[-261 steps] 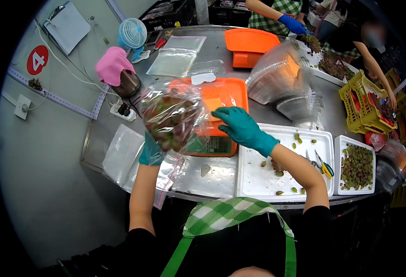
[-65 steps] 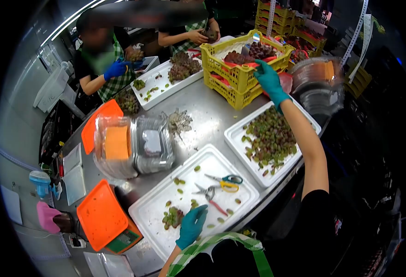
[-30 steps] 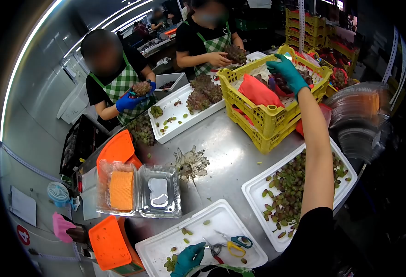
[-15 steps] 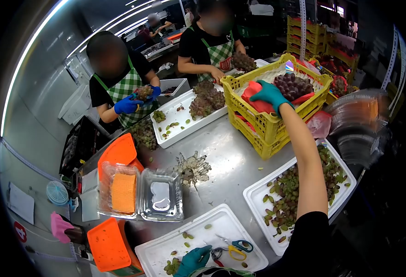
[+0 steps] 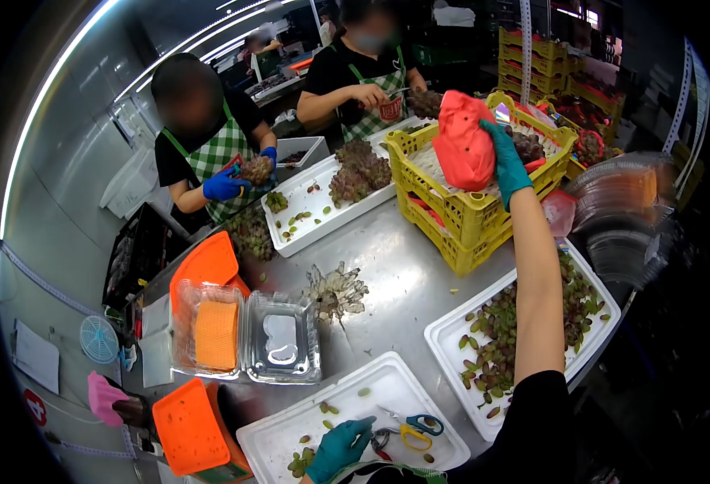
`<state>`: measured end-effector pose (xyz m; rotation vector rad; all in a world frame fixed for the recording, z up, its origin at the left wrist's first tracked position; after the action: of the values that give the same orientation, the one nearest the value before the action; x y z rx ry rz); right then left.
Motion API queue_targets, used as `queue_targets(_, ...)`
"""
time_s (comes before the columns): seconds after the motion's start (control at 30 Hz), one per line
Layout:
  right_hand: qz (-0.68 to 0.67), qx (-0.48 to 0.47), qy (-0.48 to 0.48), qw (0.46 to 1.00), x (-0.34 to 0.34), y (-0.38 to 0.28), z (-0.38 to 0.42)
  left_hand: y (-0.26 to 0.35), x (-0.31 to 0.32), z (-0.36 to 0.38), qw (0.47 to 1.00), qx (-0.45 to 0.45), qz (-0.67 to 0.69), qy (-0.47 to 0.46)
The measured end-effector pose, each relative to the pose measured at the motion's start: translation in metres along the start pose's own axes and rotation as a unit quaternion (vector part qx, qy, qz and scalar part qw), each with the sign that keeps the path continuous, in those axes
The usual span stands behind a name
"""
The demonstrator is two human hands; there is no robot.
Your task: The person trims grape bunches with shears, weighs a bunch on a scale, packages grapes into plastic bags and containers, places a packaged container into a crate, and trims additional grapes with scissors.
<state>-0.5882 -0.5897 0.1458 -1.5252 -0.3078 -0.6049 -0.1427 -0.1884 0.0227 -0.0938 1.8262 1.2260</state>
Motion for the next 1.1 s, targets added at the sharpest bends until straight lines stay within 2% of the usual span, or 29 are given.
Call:
queue_targets(0.07, -0.114, -0.008, -0.078, 0.99, 0.029, -0.011, 0.02, 0.009, -0.009, -0.005, 0.999, 0.017, 0.023, 0.038)
queue_targets(0.13, -0.192, -0.035, -0.151, 0.969, 0.066, -0.018, 0.051, 0.009, -0.017, -0.012, 0.994, -0.005, 0.09, 0.058)
queue_targets(0.2, -0.099, -0.093, -0.143, 0.98, 0.099, -0.012, 0.108, 0.015, -0.033, -0.029, 0.991, -0.001, 0.115, 0.075)
queue_targets(0.27, 0.071, -0.161, -0.179, 0.968, 0.115, 0.014, 0.156, 0.012, -0.056, -0.044, 0.973, 0.011, 0.162, 0.161)
queue_targets(0.37, -0.091, 0.105, -0.218, 0.966, 0.112, 0.15, 0.214, 0.019, -0.088, -0.058, 0.932, 0.032, 0.26, 0.25)
queue_targets(0.43, -0.2, 0.283, -0.215, 0.913, 0.119, 0.241, 0.285, -0.004, -0.092, -0.052, 0.91, 0.011, 0.294, 0.291)
queue_targets(0.47, -0.258, 0.369, -0.203, 0.869, 0.126, 0.278, 0.327, -0.01, -0.088, -0.048, 0.894, -0.01, 0.345, 0.286)
queue_targets(0.5, -0.175, 0.415, -0.19, 0.873, 0.147, 0.272, 0.378, -0.019, -0.082, -0.039, 0.888, -0.025, 0.355, 0.292)
queue_targets(0.57, -0.159, 0.527, -0.102, 0.829, 0.151, 0.315, 0.443, -0.025, -0.058, -0.016, 0.887, -0.083, 0.388, 0.234)
queue_targets(0.6, -0.149, 0.527, -0.1, 0.83, 0.153, 0.323, 0.458, -0.029, -0.054, 0.001, 0.875, -0.078, 0.392, 0.272)
queue_targets(0.63, -0.141, 0.528, -0.1, 0.832, 0.156, 0.33, 0.471, -0.039, -0.043, 0.024, 0.855, -0.145, 0.415, 0.275)
queue_targets(0.7, -0.167, 0.53, -0.101, 0.825, 0.165, 0.347, 0.494, -0.052, -0.031, 0.055, 0.826, -0.184, 0.437, 0.303)
queue_targets(0.8, -0.233, 0.529, -0.1, 0.81, 0.181, 0.365, 0.515, -0.069, -0.025, 0.085, 0.774, -0.176, 0.47, 0.387)
queue_targets(0.9, -0.227, 0.528, -0.104, 0.811, 0.193, 0.368, 0.522, -0.068, -0.051, 0.094, 0.824, -0.099, 0.361, 0.426)
queue_targets(0.93, -0.242, 0.53, -0.092, 0.807, 0.189, 0.379, 0.522, -0.065, -0.05, 0.095, 0.804, -0.1, 0.393, 0.435)
queue_targets(1.03, -0.28, 0.485, -0.129, 0.818, 0.192, 0.375, 0.52, -0.044, -0.06, 0.095, 0.817, -0.07, 0.368, 0.438)
queue_targets(1.07, -0.27, 0.458, -0.144, 0.834, 0.19, 0.373, 0.517, -0.028, -0.067, 0.094, 0.823, -0.026, 0.345, 0.451)
queue_targets(1.1, -0.128, 0.375, -0.171, 0.902, 0.187, 0.363, 0.508, -0.02, -0.064, 0.09, 0.815, -0.015, 0.363, 0.451)
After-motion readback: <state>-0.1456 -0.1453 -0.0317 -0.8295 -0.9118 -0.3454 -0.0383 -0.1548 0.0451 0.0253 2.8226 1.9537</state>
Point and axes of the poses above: each hand's wrist, its own z-axis away from the middle knuckle, its own x-axis out of the palm, y = z × x, the point moved 10 cm from there along -z, towards the middle knuckle, and after that the axes turned 13 degrees about x, right-handed, at the moved point
